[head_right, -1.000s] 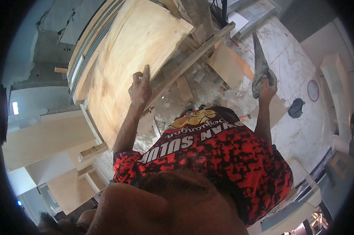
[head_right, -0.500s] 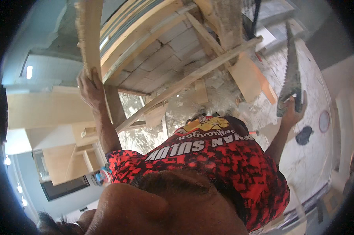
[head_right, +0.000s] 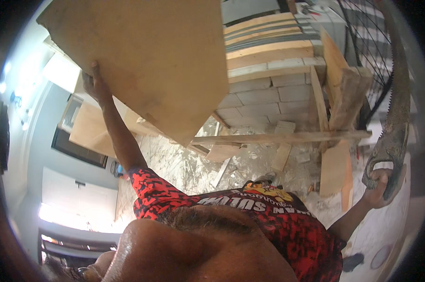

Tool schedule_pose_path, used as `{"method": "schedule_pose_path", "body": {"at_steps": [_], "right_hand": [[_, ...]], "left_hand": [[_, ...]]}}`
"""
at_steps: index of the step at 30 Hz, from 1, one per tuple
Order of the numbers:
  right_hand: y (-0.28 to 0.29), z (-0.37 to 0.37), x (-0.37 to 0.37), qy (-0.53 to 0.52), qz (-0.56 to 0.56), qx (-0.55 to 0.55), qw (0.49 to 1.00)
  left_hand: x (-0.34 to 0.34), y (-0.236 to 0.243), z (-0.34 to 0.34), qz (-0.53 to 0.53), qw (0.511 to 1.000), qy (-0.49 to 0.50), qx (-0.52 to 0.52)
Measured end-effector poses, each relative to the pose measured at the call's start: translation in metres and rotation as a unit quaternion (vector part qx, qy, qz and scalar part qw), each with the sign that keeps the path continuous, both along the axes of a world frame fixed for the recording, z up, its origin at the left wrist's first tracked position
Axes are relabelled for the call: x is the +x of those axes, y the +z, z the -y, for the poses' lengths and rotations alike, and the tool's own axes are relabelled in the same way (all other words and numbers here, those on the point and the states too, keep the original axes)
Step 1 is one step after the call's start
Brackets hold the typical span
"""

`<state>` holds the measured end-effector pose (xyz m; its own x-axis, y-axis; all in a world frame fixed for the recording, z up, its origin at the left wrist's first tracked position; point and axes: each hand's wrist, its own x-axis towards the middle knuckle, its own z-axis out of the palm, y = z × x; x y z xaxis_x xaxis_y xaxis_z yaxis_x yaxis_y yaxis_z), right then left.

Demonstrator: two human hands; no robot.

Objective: The person maneuvers a plywood panel against a brick and wood structure, uses a saw to trim an edge, and then uses a hammer and a small tool to adjust or secure the wood while sitting on the floor.

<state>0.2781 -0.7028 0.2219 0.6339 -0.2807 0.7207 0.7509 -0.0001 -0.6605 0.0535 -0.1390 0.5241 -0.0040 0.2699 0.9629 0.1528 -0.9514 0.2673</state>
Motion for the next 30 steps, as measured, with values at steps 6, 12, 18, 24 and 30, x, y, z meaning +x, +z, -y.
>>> {"method": "schedule_pose_path", "body": {"at_steps": [6, 12, 18, 24, 30], "right_hand": [[0.019, -0.044, 0.032, 0.229, 0.017, 0.09, 0.969], [0.034, -0.11, 0.058, 0.436, -0.001, 0.141, 0.889], [0.028, -0.14, 0.083, 0.589, -0.051, 0.171, 0.788], [0.005, -0.186, 0.112, 0.652, -0.097, 0.119, 0.743], [0.015, -0.251, 0.11, 0.674, -0.138, 0.068, 0.722]], "left_hand": [[-0.07, 0.015, 0.0, 0.109, 0.985, -0.135, -0.016], [-0.153, 0.032, 0.036, 0.169, 0.981, 0.054, -0.081], [-0.375, 0.072, 0.01, -0.157, 0.85, 0.485, 0.133], [-0.423, -0.03, 0.17, -0.026, 0.881, 0.471, 0.024], [-0.409, -0.071, 0.35, -0.069, 0.822, 0.564, 0.039]]}}
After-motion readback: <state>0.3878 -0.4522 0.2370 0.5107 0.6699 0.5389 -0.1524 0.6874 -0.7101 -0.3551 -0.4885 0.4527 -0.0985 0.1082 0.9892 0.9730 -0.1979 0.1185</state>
